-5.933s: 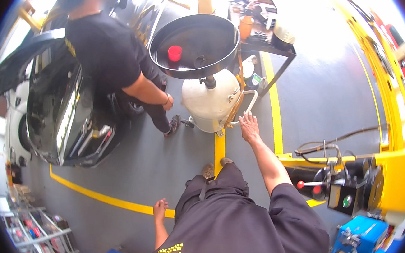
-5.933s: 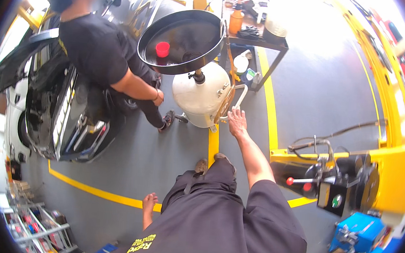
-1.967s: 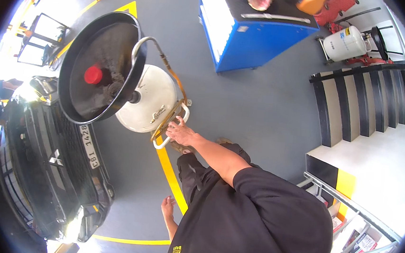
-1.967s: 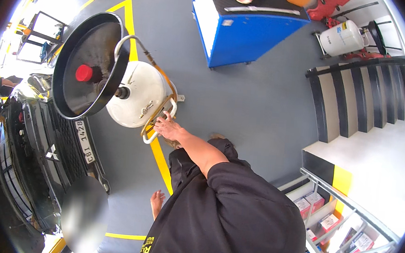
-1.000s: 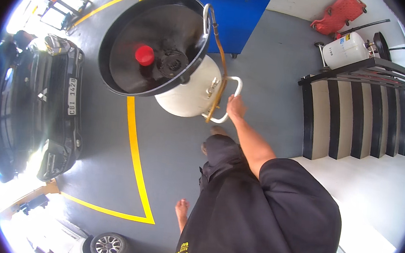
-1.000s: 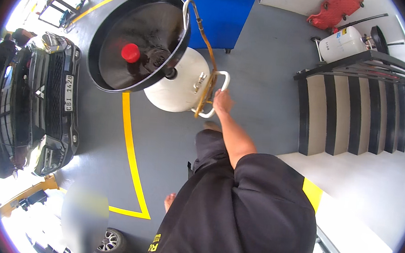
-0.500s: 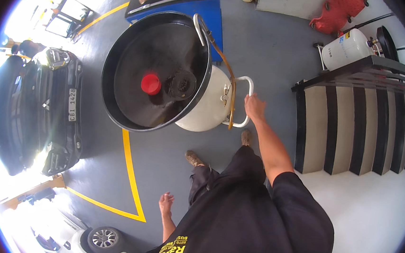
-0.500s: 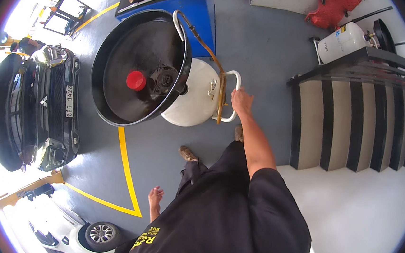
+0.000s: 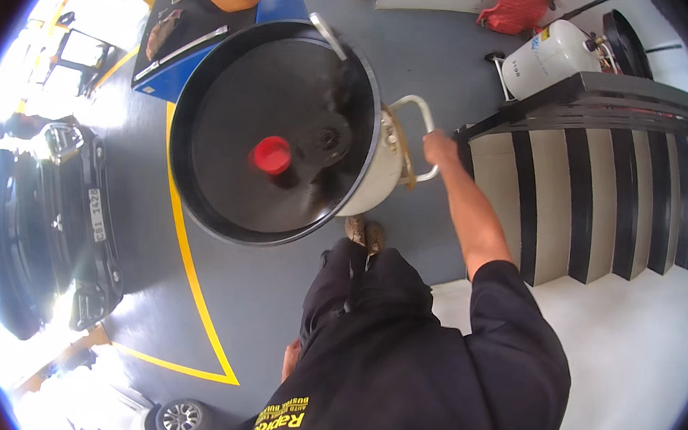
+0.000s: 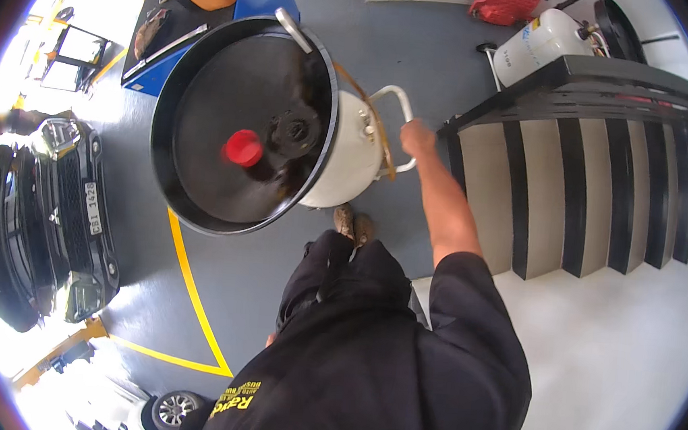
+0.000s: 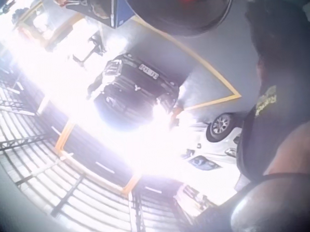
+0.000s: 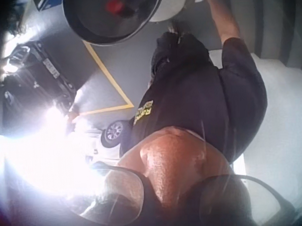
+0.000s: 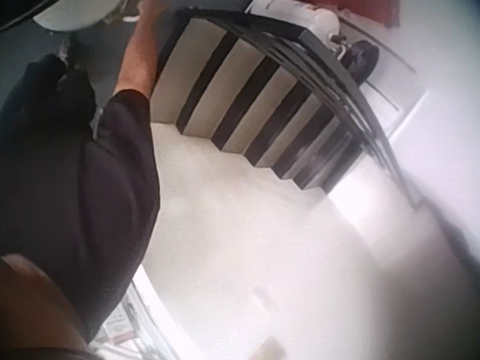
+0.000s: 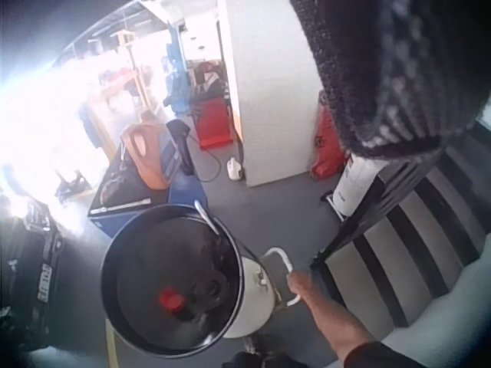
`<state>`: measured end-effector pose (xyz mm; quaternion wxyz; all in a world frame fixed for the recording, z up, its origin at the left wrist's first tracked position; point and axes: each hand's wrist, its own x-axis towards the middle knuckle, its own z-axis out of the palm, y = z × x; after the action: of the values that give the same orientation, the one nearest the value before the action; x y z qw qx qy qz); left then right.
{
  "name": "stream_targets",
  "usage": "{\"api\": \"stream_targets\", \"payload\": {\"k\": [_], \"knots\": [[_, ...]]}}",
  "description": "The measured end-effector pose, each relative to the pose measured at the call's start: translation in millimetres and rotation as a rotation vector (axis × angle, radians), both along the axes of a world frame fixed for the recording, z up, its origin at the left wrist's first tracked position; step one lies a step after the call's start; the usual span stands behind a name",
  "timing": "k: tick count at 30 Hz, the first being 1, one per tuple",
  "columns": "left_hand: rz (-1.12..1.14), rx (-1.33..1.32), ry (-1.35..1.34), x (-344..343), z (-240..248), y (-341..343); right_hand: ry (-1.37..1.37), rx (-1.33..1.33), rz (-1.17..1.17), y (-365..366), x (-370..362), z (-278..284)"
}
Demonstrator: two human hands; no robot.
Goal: The person walks through a garage, picks up a black car part, and places it on a tool cart. They then open drawers in a blue tool chest, select various tools, and place them back. Finally, they pick up a spray bottle and a cloth and walk toward a white car.
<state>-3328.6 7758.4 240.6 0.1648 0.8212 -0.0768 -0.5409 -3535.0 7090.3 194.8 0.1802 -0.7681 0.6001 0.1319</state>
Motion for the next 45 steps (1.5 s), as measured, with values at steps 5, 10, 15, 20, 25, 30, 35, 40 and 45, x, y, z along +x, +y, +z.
{"api": "stream_targets", "payload": {"k": [5, 10, 15, 20, 25, 30, 35, 40, 45], "knots": [[0.038, -0.119, 0.034, 33, -51, -38, 0.037, -0.117, 0.034, -108, -77, -8], [0.191, -0.081, 0.02, 63, -38, -100, -0.021, -0.116, 0.034, -155, -104, -2], [0.224, -0.062, -0.049, 37, -14, -199, 0.01, -0.091, 0.167, -248, -97, 8], [0.185, -0.155, 0.006, -61, -22, -270, -0.044, -0.089, 0.133, -321, -88, 16], [0.155, -0.194, -0.04, -155, -32, -296, 0.043, -0.171, 0.193, -413, -79, 0], [0.211, -0.136, -0.02, -195, -43, -262, 0.067, -0.302, 0.165, -491, -99, -9], [0.25, -0.049, -0.134, -237, -19, -262, 0.126, -0.326, 0.151, -535, -137, 8], [0.399, 0.024, -0.158, -276, 6, -269, 0.128, -0.352, 0.243, -549, -156, 15], [0.575, -0.1, -0.164, -253, 7, -287, 0.046, -0.323, -0.141, -519, -220, 18]]}}
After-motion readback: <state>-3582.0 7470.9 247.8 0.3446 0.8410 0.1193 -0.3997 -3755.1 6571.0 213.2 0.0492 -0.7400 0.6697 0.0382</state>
